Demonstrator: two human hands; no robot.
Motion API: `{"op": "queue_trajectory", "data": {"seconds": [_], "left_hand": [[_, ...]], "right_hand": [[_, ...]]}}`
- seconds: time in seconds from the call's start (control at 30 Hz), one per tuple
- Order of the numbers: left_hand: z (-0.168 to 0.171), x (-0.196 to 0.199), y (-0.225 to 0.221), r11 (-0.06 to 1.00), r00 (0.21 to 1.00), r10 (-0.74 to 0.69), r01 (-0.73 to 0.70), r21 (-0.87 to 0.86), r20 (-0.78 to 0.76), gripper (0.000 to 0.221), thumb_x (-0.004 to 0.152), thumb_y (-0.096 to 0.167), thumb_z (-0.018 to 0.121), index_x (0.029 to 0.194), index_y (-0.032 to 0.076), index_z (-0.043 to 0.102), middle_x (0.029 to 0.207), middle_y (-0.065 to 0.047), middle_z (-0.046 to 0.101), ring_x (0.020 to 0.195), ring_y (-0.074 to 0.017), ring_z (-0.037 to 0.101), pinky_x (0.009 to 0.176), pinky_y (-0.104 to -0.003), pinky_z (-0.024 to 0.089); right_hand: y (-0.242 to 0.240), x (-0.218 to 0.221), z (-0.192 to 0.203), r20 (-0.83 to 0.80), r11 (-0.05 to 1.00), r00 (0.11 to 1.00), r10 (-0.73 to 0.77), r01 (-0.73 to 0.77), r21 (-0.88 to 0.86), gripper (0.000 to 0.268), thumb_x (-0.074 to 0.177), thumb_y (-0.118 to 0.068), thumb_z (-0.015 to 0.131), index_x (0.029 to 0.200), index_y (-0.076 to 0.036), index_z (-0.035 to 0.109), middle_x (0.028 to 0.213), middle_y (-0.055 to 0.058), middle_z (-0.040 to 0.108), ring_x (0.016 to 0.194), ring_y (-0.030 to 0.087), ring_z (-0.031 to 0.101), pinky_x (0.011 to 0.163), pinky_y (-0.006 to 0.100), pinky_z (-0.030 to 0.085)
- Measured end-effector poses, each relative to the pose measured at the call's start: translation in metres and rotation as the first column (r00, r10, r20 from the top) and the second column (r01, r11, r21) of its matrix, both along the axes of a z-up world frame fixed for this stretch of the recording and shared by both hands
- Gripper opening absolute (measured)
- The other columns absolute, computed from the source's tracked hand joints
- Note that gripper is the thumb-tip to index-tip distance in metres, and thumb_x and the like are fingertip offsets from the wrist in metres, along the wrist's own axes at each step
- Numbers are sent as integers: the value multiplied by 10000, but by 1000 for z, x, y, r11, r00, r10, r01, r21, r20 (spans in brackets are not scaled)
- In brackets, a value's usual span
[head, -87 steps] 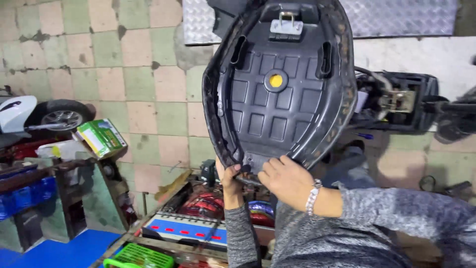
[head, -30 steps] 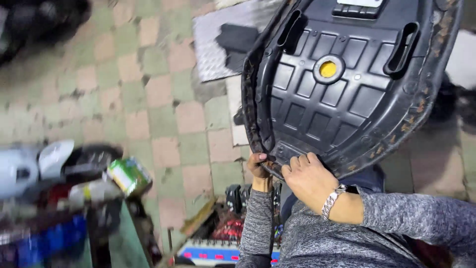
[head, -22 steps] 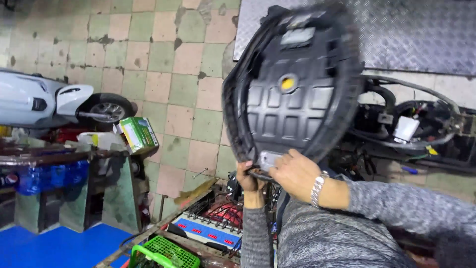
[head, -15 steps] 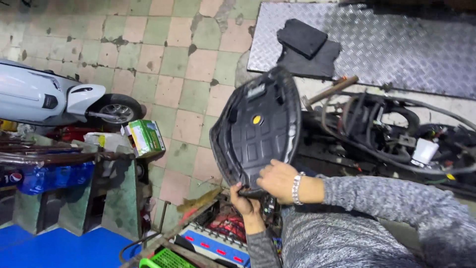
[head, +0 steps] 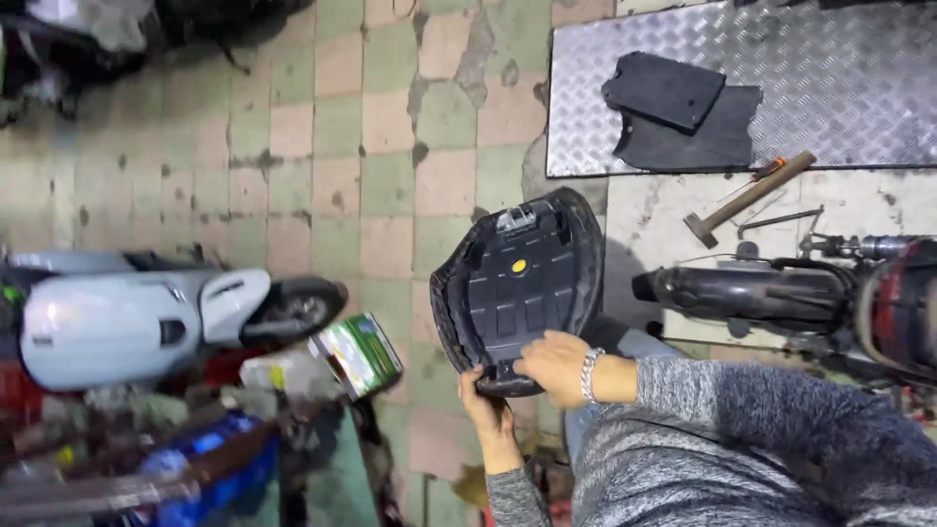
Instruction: The person is inspecting and disassembling the underside of a motorcycle seat using a screwdriver in a workshop environment.
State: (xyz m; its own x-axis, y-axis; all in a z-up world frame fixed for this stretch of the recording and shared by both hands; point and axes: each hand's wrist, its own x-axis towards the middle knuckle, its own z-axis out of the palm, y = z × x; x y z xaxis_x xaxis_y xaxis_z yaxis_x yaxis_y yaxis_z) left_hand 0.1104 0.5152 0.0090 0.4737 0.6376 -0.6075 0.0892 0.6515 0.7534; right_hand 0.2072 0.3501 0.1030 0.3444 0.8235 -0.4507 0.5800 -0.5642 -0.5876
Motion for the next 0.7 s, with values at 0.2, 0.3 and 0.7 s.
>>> {"op": "queue_trajectory", "data": {"seconds": [0.2,0.3,0.7], "left_hand": [[31,115,59,966,966,-257,256,-19,-30,131,778,111,641,896,54,640,838,-52,609,768,-214,590,708,-339,473],[40,175,84,929,929,-368,369,38,-24,68,728,78,656,784,41,667,775,-39,621,718,-190,594,656,-319,473],[69,482,182,706,715,-666,696,129,-214,139,732,81,684,856,46,632,981,-49,493,899,-199,585,766,-346,464]], "right_hand": [[40,81,26,-92,978,974,-208,210,15,337,800,-112,691,1129,-174,652,1034,70,649,995,293,636,895,431,448],[63,114,21,-109,940,937,-332,338,46,342,778,-123,682,1114,-183,654,1033,73,653,944,335,649,870,462,481],[170,350,43,-174,763,755,-632,646,26,253,794,-165,694,1047,-156,673,1038,70,703,943,349,677,817,486,516]]}}
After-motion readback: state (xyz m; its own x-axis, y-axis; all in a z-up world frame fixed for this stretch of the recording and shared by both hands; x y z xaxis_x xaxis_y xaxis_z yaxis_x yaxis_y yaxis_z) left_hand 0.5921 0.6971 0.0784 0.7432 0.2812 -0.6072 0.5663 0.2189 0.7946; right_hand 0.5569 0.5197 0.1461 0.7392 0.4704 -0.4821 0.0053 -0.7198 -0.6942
